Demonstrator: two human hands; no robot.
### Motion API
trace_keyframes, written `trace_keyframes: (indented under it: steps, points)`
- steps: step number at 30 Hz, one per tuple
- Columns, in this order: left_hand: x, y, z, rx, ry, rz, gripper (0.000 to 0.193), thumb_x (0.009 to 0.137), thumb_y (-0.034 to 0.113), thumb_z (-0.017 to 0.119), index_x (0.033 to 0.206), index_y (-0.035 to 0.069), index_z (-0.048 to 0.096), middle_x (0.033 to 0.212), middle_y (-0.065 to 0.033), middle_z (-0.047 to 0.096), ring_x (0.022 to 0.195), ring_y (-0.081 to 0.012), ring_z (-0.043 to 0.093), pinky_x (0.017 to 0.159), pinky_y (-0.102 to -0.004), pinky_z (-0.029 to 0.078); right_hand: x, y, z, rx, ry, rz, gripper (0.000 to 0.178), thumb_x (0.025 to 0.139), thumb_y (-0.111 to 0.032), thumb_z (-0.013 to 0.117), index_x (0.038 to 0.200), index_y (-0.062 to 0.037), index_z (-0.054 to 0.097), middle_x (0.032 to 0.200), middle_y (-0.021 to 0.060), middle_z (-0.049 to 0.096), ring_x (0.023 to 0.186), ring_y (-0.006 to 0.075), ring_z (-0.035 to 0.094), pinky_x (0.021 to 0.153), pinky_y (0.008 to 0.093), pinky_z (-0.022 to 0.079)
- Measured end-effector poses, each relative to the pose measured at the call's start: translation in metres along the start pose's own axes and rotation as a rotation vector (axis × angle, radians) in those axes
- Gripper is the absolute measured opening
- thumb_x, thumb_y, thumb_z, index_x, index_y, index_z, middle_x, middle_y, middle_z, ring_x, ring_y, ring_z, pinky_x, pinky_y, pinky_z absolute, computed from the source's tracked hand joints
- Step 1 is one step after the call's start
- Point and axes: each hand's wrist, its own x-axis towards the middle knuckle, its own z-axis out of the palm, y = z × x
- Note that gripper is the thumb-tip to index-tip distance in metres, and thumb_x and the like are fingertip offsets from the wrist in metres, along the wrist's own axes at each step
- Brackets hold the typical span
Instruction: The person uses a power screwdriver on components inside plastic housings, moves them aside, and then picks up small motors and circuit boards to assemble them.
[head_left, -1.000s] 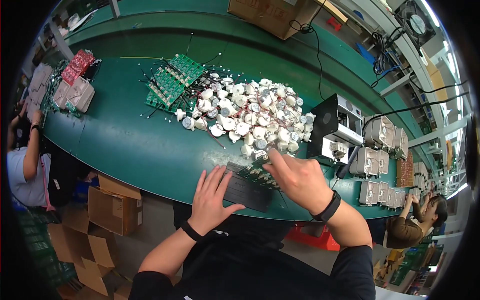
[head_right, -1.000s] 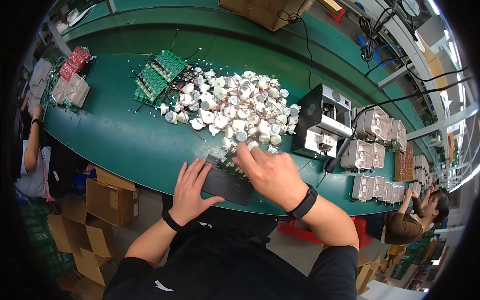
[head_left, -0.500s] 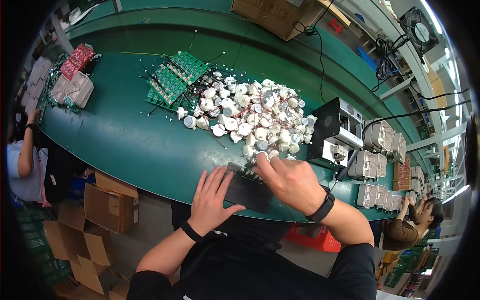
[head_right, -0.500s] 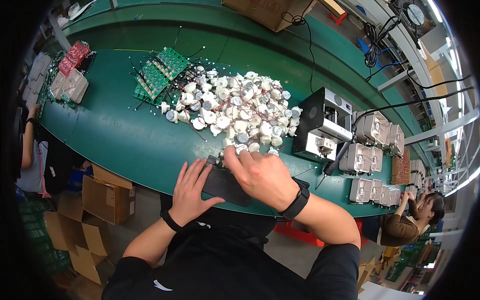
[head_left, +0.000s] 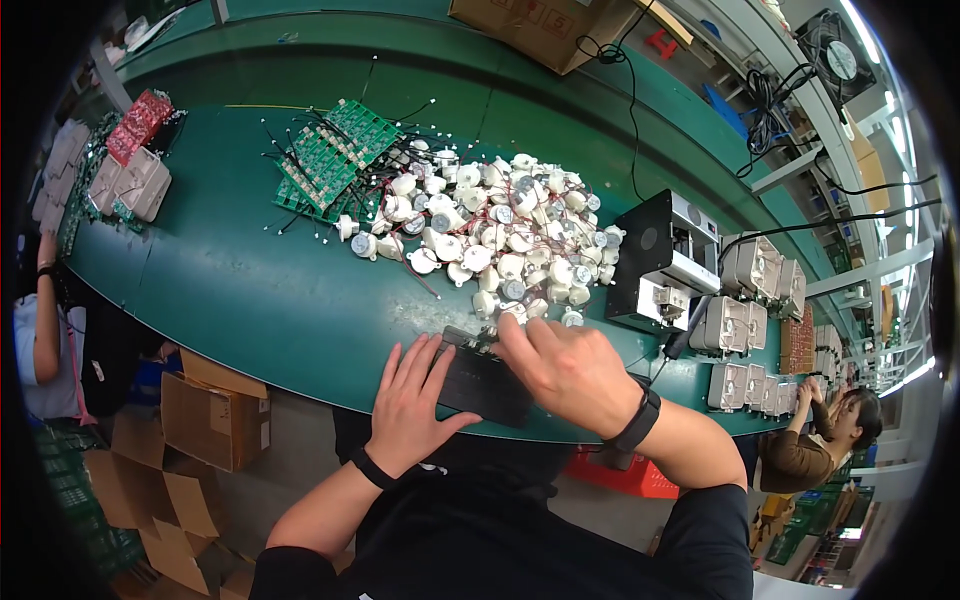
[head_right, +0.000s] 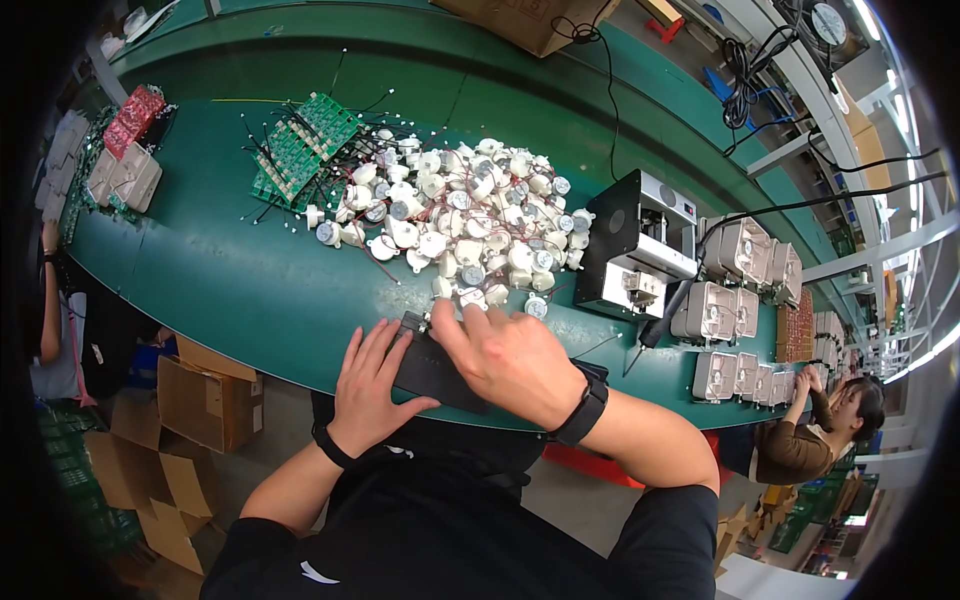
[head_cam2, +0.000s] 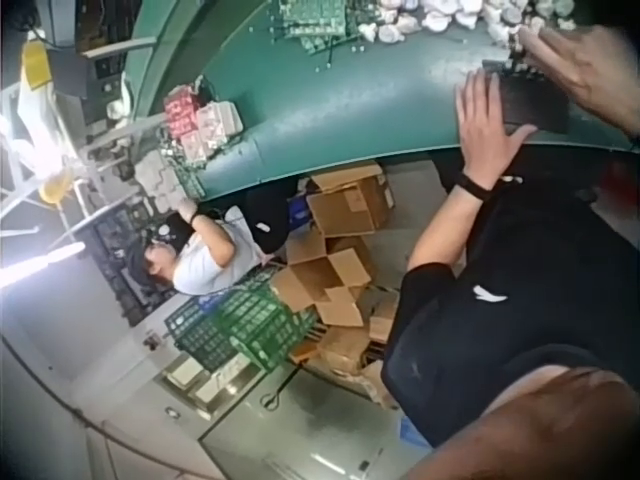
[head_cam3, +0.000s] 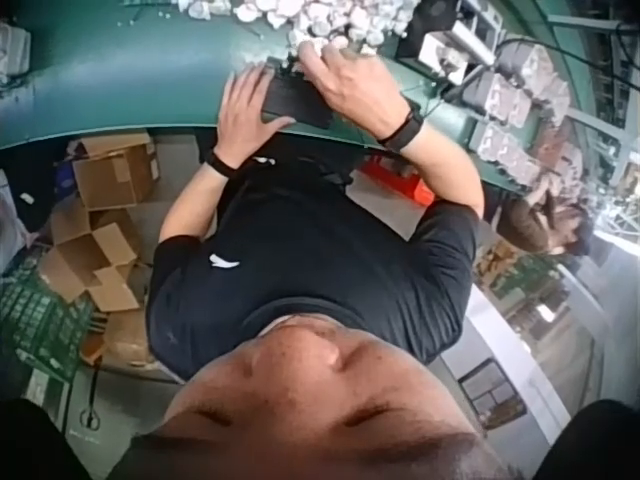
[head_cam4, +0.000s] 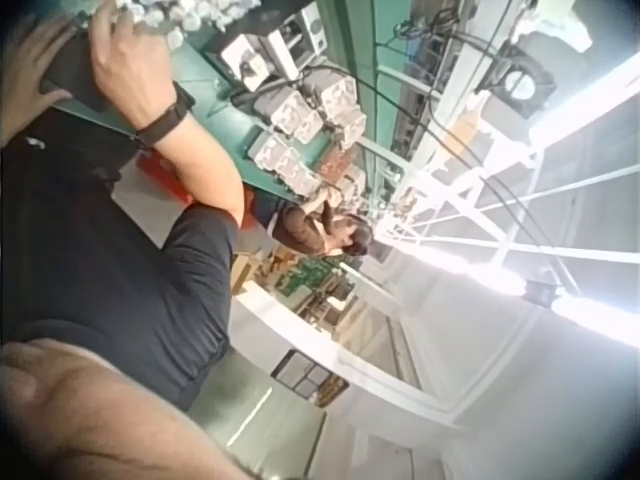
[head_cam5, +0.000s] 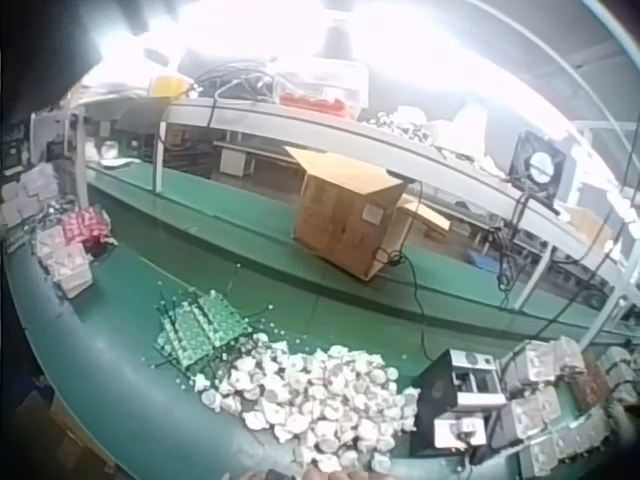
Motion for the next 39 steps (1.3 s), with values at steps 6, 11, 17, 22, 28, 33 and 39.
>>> trace_keyframes:
  steps: [6, 11, 17, 22, 28, 33, 39]
  points:
    - [0.0, -0.001, 0.001, -0.005, -0.009, -0.003, 0.092, 0.065, 0.045, 0.087, 0.138, 0.002, 0.051, 0.146, -0.0173, 0.047, 0.139, -0.0343, 0.041, 0.116, -0.0545, 0.027, -0.009, -0.01, 0.003, -0.05, -0.028, 0.016, 0.028, 0.095, -0.027, 0.062, 0.106, -0.003, 0.054, 0.072, 0.0067, 0.051, 0.055, 0.02, 0.059, 0.046, 0.0332, 0.045]
    - [0.001, -0.001, 0.001, 0.014, 0.001, 0.004, 0.091, 0.066, 0.045, 0.086, 0.137, 0.001, 0.051, 0.145, -0.0177, 0.047, 0.138, -0.0352, 0.042, 0.116, -0.055, 0.027, -0.002, 0.001, 0.006, -0.005, -0.002, 0.027, 0.029, 0.096, -0.032, 0.061, 0.103, -0.0049, 0.053, 0.07, 0.0061, 0.052, 0.052, 0.0208, 0.059, 0.044, 0.0346, 0.044]
    - [0.001, 0.0, 0.003, 0.029, 0.029, 0.047, 0.09, 0.066, 0.045, 0.087, 0.137, 0.002, 0.051, 0.144, -0.0181, 0.048, 0.137, -0.0361, 0.043, 0.116, -0.055, 0.028, 0.018, 0.073, 0.05, 0.037, 0.041, 0.035, 0.031, 0.097, -0.035, 0.061, 0.104, -0.0058, 0.053, 0.066, 0.0096, 0.059, 0.05, 0.0313, 0.059, 0.045, 0.0418, 0.044]
    - [0.002, 0.0, -0.003, -0.018, 0.046, 0.04, 0.087, 0.067, 0.043, 0.087, 0.135, 0.001, 0.053, 0.14, -0.0192, 0.051, 0.135, -0.0369, 0.046, 0.114, -0.0546, 0.03, 0.019, 0.093, 0.055, 0.247, 0.014, 0.045, 0.031, 0.095, -0.033, 0.064, 0.107, -0.0059, 0.054, 0.066, 0.0145, 0.063, 0.057, 0.0385, 0.061, 0.049, 0.0465, 0.046]
    - [0.037, 0.01, -0.037, -0.475, 0.09, -0.057, 0.067, 0.074, 0.025, 0.086, 0.13, -0.001, 0.057, 0.129, -0.0163, 0.061, 0.124, -0.0302, 0.057, 0.108, -0.0431, 0.042, 0.013, 0.085, 0.013, 0.468, 0.154, 0.015, 0.03, 0.093, -0.03, 0.068, 0.107, -0.0071, 0.055, 0.065, 0.0155, 0.063, 0.06, 0.0394, 0.063, 0.052, 0.0468, 0.048]
    - [0.085, 0.02, -0.028, -1.016, -0.531, -0.174, 0.049, 0.083, 0.011, 0.079, 0.126, -0.001, 0.059, 0.12, -0.0097, 0.067, 0.11, -0.0208, 0.064, 0.098, -0.0343, 0.05, 0.016, 0.073, 0.004, 0.49, 0.117, -0.007, 0.031, 0.096, -0.035, 0.062, 0.095, -0.0056, 0.052, 0.063, 0.015, 0.062, 0.055, 0.0388, 0.06, 0.048, 0.0461, 0.048]
    - [0.097, 0.033, 0.013, -1.283, -0.493, -0.512, 0.028, 0.091, 0.002, 0.069, 0.118, 0.001, 0.063, 0.109, -0.0048, 0.068, 0.099, -0.0153, 0.066, 0.087, -0.0322, 0.055, 0.015, 0.075, 0.011, 0.094, 0.201, -0.088, 0.027, 0.097, -0.032, 0.06, 0.102, -0.0061, 0.055, 0.06, 0.0088, 0.058, 0.049, 0.0314, 0.06, 0.045, 0.0407, 0.047]
